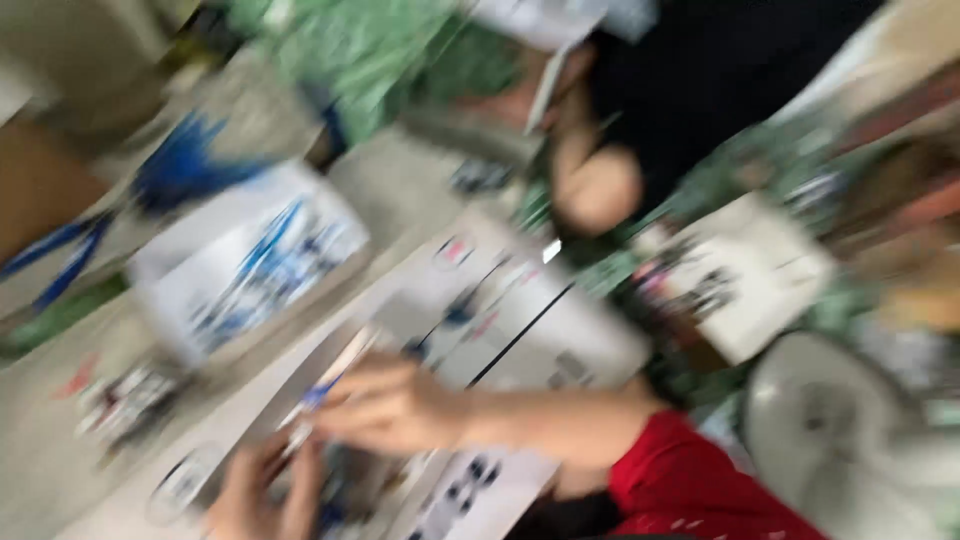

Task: The person assembles a small model kit by hand, picking up white, blue, and gold plastic parts from a box and snapping them together. The person works over a white tray on a cat-themed mat, occasionally rotating the partially assembled model to attach additional pieces.

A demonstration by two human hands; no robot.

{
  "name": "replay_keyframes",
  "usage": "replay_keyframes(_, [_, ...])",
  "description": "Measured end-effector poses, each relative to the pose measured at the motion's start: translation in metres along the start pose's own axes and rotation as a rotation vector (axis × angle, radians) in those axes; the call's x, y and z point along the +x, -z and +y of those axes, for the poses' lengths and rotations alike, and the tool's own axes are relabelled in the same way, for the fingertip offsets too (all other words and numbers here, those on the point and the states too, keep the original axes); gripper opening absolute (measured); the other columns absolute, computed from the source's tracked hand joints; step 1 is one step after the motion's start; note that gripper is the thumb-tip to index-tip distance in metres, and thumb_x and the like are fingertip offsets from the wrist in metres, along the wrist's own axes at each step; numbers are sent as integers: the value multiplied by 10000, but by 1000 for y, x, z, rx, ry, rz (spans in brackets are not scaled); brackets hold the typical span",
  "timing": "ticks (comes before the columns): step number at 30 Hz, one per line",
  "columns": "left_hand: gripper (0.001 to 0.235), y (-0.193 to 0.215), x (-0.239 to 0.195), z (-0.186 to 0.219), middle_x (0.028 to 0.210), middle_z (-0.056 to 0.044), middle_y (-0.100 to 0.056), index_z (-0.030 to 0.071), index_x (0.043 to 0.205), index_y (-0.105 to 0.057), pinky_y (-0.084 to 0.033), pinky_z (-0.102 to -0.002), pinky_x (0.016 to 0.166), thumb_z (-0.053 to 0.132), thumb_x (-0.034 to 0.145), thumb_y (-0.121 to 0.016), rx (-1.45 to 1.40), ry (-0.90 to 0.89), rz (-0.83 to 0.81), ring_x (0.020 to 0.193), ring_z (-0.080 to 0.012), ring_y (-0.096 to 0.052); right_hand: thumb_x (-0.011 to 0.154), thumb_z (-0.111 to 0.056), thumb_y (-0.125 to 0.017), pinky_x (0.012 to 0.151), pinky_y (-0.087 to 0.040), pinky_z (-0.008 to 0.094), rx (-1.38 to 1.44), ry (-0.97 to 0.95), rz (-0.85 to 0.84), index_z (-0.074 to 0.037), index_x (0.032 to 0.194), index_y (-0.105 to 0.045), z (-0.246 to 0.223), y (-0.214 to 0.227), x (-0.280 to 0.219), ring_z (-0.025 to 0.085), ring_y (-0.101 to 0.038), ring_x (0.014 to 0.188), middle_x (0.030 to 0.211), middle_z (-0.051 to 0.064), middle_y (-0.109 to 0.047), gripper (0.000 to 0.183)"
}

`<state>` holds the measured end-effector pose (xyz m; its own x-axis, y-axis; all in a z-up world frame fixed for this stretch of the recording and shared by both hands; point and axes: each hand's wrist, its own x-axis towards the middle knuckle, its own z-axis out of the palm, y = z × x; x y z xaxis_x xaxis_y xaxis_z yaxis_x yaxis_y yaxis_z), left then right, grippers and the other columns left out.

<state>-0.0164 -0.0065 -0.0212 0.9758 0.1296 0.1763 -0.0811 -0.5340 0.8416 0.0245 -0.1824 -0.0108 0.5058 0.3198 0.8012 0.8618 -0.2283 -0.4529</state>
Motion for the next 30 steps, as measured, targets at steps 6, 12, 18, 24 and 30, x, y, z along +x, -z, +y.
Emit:
replay_keyframes(6, [130,-7,-6,25,906,-164,-670,-45,1020,-638,-473,-286,793,26,912,-627,-53,93,-20,815,-206,-628,976,-123,-651,892,-538,370,13,-197,-41,-157,1235,-560,-7,0,-15,198,-641,949,1127,40,-607,277])
replay_keyframes(12, [168,2,-5,41,778,-105,-675,72,1070,-698,-474,-265,660,118,916,-649,134,106,-42,657,-148,-599,933,-120,-657,969,-494,383,114,-252,10,-129,1183,-582,-8,-4,-13,243,-562,1016,1110,62,-575,261])
replay_keyframes(18, [178,4,-3,54,923,-131,-694,36,1066,-686,-495,-285,748,91,911,-616,86,58,-80,784,-182,-651,917,-57,-644,940,-557,360,214,-306,-53,-45,1092,-606,-10,4,-5,236,-621,988,1087,111,-605,180])
replay_keyframes(24, [268,10,-1,51,900,-99,-707,147,1151,-681,-505,-420,908,153,896,-602,290,-53,-157,839,-239,-669,908,-99,-646,992,-521,328,389,-495,-87,-116,1094,-576,-11,9,-6,209,-607,1030,1105,52,-585,199])
replay_keyframes(30, [291,1,-5,34,911,-60,-703,161,1134,-684,-457,-419,966,109,858,-610,303,-86,-104,901,-223,-657,931,-73,-600,1020,-509,362,457,-541,-120,-94,1144,-559,-9,8,-7,245,-584,1092,1152,86,-566,218])
